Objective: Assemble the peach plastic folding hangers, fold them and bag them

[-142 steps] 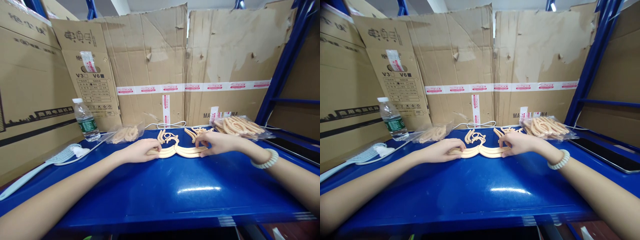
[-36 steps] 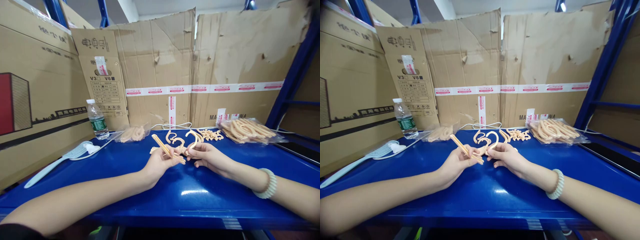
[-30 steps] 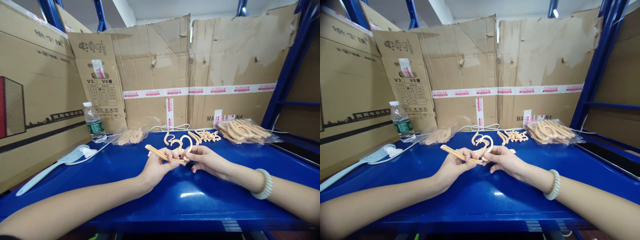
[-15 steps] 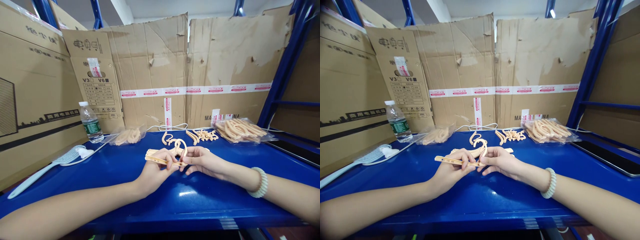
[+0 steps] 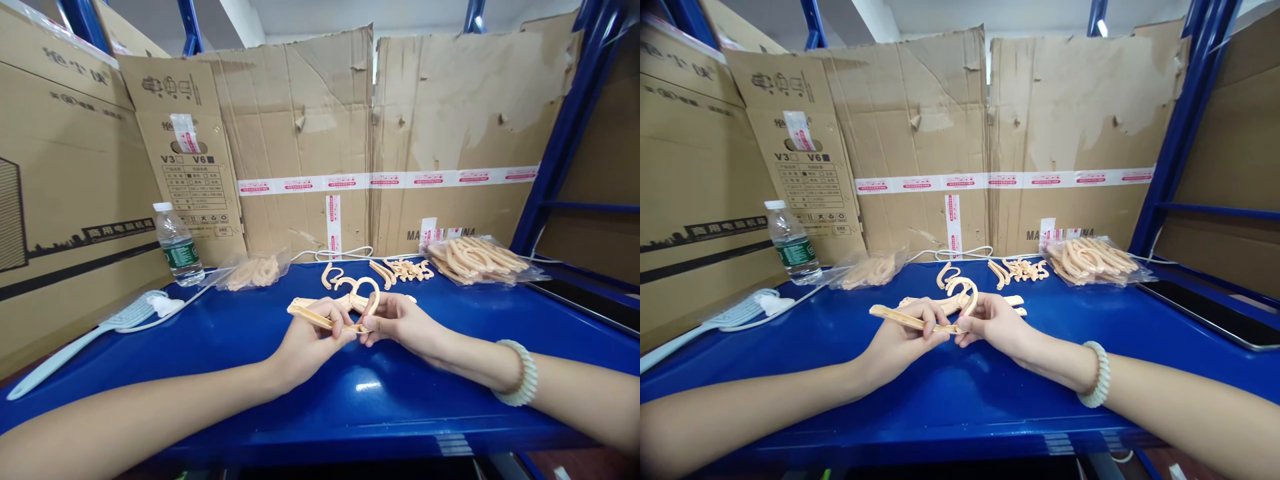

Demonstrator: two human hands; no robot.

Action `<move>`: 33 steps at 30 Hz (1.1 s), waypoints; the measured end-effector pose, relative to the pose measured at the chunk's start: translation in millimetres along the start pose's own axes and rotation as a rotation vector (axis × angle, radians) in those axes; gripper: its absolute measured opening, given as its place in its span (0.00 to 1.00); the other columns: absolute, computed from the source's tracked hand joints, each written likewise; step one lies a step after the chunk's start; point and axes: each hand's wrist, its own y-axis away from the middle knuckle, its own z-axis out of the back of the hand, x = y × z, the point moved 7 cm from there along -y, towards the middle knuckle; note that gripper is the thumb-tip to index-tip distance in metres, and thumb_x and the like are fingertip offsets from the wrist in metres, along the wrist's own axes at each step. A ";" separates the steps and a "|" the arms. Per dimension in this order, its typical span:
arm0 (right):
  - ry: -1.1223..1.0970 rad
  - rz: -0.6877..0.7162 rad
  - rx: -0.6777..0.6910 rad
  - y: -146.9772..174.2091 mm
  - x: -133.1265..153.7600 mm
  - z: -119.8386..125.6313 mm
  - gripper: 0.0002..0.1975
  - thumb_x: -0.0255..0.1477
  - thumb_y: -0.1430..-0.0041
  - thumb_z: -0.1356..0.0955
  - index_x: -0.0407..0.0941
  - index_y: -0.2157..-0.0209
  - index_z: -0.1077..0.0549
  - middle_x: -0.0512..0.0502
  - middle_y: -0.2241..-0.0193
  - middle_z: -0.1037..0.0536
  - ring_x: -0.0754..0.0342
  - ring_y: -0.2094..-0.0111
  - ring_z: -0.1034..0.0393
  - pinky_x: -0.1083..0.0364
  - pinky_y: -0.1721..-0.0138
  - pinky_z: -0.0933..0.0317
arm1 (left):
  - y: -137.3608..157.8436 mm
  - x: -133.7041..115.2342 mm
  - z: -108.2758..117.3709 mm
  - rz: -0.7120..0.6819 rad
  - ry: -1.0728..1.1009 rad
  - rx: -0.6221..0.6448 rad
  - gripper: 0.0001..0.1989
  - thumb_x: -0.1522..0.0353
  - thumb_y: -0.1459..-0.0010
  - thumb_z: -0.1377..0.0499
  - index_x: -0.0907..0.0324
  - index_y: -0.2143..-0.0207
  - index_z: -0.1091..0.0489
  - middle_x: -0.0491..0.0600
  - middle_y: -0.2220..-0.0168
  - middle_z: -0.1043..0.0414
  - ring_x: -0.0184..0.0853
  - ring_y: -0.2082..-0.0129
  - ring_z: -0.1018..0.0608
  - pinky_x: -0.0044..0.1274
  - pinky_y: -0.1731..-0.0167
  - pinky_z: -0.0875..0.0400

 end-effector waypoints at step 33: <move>1.162 0.510 -0.157 -36.8 68.4 98.9 0.06 0.31 0.46 0.32 0.47 0.68 0.22 0.44 0.69 0.23 0.47 0.64 0.31 0.48 0.59 0.39 | -1.6 38.4 -2.2 0.419 0.462 -0.078 0.19 0.71 0.59 0.30 0.61 0.71 0.38 0.42 0.73 0.31 0.28 0.73 0.25 0.21 0.68 0.31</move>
